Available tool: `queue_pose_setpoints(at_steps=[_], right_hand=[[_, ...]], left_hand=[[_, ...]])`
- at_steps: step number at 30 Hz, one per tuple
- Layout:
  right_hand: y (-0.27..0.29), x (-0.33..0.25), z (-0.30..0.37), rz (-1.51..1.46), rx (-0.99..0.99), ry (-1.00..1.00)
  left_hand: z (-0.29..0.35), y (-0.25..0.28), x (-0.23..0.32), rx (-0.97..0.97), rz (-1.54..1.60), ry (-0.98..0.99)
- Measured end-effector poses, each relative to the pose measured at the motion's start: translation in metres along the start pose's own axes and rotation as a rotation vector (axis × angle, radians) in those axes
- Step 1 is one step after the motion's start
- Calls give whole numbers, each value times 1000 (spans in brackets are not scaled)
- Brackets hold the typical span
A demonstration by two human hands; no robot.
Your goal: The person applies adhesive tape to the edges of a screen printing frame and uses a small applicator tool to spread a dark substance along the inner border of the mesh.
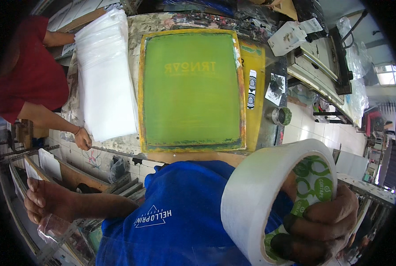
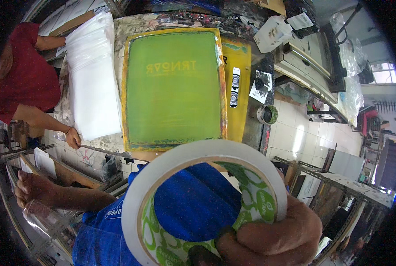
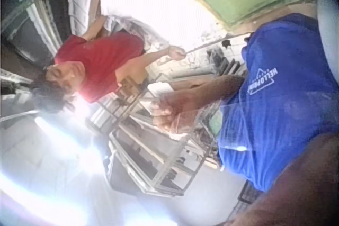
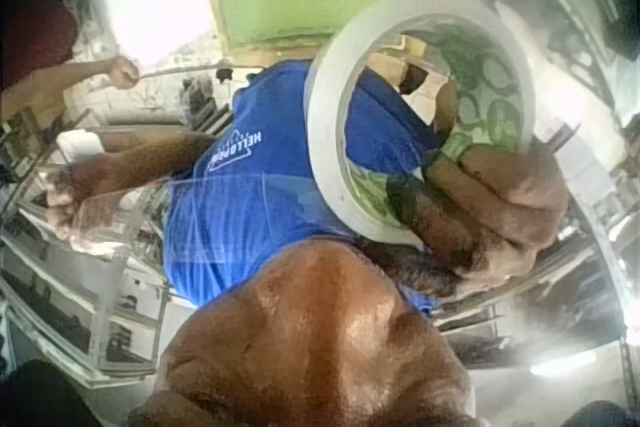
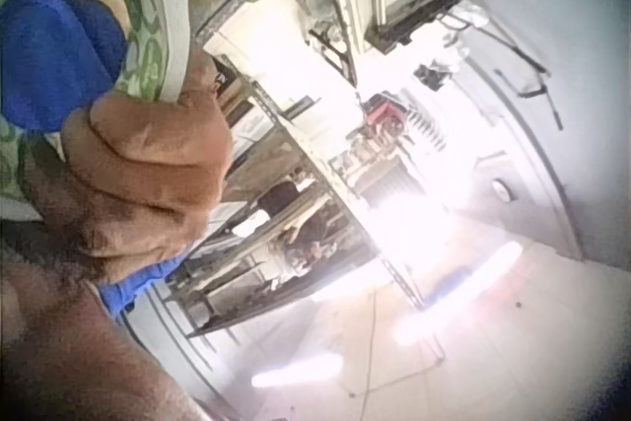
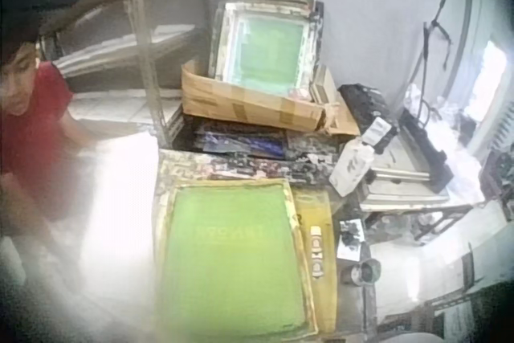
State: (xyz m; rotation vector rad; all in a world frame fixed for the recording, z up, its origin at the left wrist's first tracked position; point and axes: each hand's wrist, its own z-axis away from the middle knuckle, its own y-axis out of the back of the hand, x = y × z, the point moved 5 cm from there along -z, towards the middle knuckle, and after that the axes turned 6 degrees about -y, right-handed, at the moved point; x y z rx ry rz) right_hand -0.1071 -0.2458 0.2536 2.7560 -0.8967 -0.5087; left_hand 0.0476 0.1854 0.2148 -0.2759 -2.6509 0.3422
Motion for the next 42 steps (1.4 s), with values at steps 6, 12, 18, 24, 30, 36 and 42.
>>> queue_pose_setpoints(at_steps=[6,12,18,24,30,36,42], right_hand=[[-1,-5,16,3,143,17],[-6,32,32,-19,378,-80],[-3,102,150,647,-80,-622],[0,122,286,915,-128,-674],[9,123,368,773,-227,-998],[-9,120,254,649,-161,-889],[-57,68,97,-409,305,-348]], left_hand=[[2,-7,-1,37,-5,-47],[15,-24,40,186,-267,-67],[12,-2,-11,108,37,120],[15,0,-13,106,-10,126],[14,-19,-21,119,-48,97],[16,-17,-25,132,11,159],[14,-22,-41,134,73,181]])
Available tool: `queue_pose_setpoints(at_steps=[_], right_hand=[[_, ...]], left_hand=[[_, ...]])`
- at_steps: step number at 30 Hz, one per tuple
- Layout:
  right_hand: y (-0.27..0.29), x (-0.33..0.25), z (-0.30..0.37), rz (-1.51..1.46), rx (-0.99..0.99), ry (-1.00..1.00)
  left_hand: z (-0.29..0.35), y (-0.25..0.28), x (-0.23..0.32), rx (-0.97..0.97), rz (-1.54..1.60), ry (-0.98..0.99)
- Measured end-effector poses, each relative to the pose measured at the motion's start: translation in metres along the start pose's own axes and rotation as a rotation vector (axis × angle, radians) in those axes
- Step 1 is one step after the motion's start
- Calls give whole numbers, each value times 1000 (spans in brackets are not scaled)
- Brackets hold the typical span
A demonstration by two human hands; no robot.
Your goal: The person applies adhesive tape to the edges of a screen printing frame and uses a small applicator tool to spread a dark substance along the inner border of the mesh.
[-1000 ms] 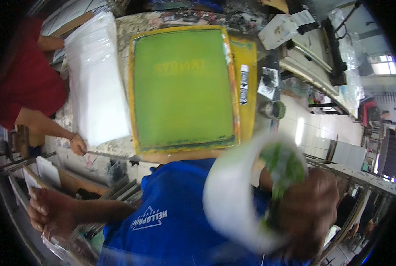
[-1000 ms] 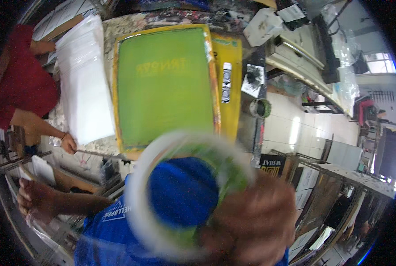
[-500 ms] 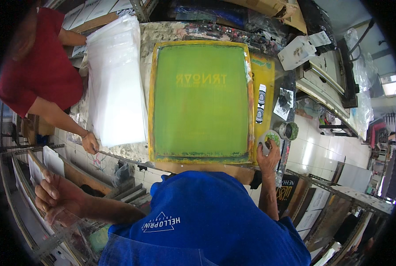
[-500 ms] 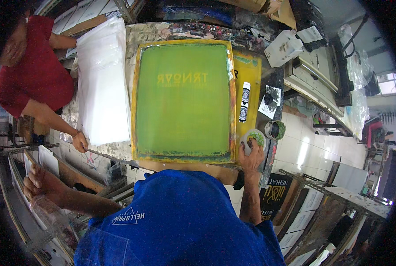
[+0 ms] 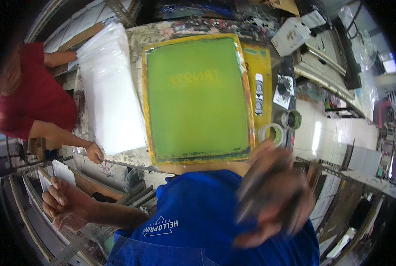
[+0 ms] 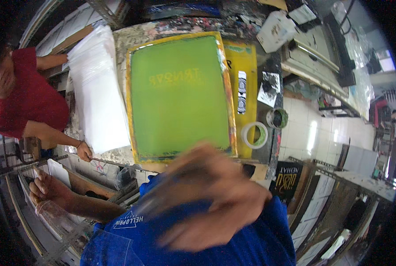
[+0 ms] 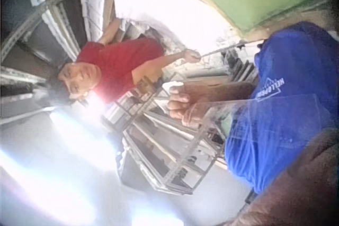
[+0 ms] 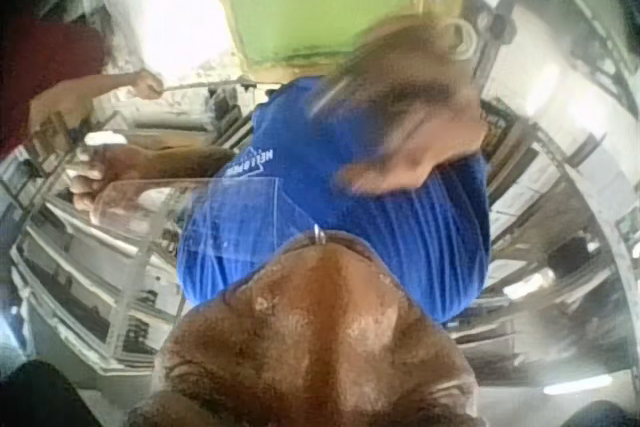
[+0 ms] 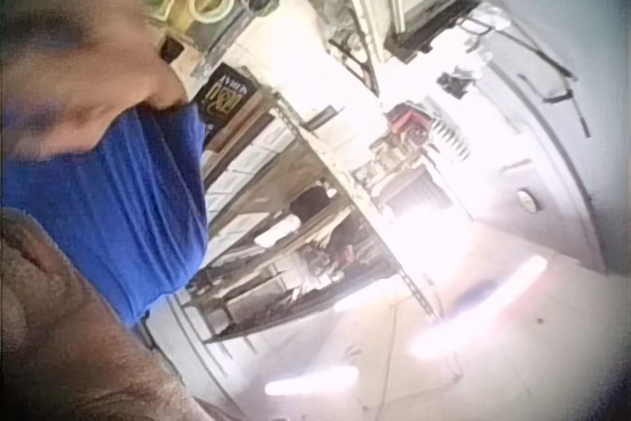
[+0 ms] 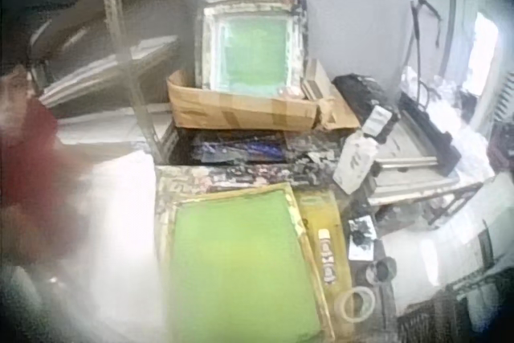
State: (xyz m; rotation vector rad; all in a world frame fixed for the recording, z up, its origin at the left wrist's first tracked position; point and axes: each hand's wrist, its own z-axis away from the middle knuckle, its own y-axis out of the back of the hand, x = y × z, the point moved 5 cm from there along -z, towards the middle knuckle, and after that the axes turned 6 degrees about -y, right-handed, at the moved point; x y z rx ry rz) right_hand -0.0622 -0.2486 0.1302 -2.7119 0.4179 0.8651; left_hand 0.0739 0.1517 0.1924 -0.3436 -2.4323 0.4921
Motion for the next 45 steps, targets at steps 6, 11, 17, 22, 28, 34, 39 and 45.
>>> queue_pose_setpoints(at_steps=[6,11,17,22,28,34,39,45], right_hand=[[-32,7,-56,-237,-57,-142],[6,84,-38,88,92,-618],[62,225,6,218,217,-928],[75,302,23,331,140,-931],[76,341,36,478,52,-954],[80,350,46,588,48,-973],[81,354,49,615,48,-966],[80,358,51,669,75,-912]], left_hand=[[16,-35,-33,-25,-212,75],[42,-41,-132,-339,-381,407],[96,-69,-285,-354,-467,875],[129,-57,-370,-393,-625,823],[151,-44,-411,-334,-712,781],[161,-43,-417,-364,-821,801],[159,-46,-414,-360,-870,786],[157,-52,-410,-378,-930,765]])
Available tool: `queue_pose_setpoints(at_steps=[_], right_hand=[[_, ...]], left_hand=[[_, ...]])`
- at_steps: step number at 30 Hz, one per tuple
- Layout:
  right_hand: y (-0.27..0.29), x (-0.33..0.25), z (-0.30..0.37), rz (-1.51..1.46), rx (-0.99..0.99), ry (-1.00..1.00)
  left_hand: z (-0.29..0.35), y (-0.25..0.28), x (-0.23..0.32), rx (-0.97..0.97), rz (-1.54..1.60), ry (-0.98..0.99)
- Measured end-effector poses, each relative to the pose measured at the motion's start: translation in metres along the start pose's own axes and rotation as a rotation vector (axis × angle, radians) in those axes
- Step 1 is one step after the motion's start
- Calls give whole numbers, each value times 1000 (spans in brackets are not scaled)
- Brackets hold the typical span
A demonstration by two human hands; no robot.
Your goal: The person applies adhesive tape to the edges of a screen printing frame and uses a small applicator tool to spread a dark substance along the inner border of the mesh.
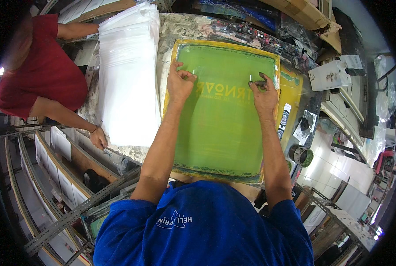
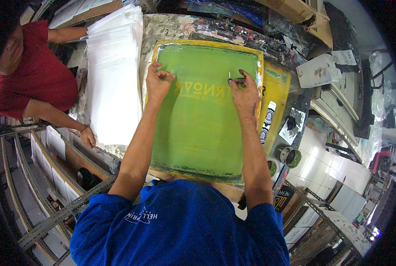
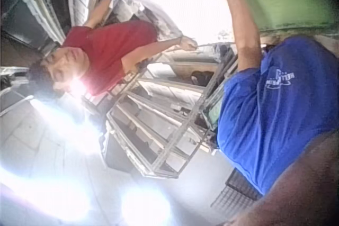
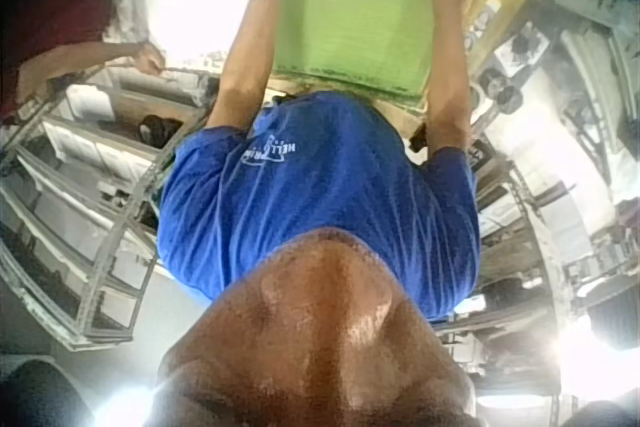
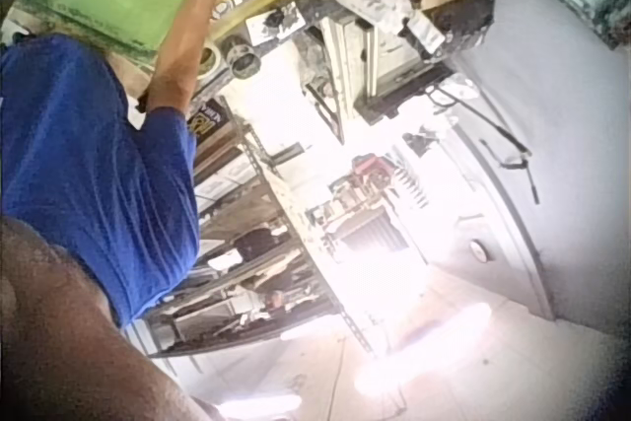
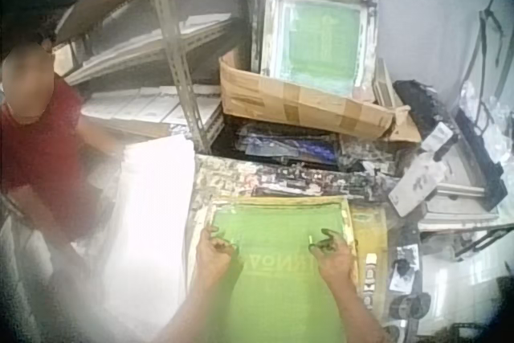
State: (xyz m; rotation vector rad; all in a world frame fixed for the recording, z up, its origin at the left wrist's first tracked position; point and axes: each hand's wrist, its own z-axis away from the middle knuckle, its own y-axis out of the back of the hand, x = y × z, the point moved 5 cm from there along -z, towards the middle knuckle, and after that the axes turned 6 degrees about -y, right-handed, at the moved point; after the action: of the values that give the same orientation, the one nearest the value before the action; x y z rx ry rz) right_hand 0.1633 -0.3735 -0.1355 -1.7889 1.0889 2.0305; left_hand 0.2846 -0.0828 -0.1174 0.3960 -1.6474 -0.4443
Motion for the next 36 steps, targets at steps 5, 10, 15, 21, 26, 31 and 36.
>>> queue_pose_setpoints(at_steps=[5,10,15,21,26,31,36], right_hand=[[-1,1,-2,119,22,20],[-2,0,0,174,52,68],[-2,-7,3,259,91,144],[-4,-9,6,295,127,148],[-4,-9,5,271,120,122],[-3,-12,6,263,92,74],[-4,-18,8,251,80,10]], left_hand=[[1,-1,1,8,-41,-12],[2,-1,-1,21,-58,-41],[4,-2,1,41,-106,-59],[6,-3,3,62,-129,-81],[6,-1,9,51,-159,-77],[9,-2,15,48,-183,-27],[7,-4,14,68,-225,-6]])
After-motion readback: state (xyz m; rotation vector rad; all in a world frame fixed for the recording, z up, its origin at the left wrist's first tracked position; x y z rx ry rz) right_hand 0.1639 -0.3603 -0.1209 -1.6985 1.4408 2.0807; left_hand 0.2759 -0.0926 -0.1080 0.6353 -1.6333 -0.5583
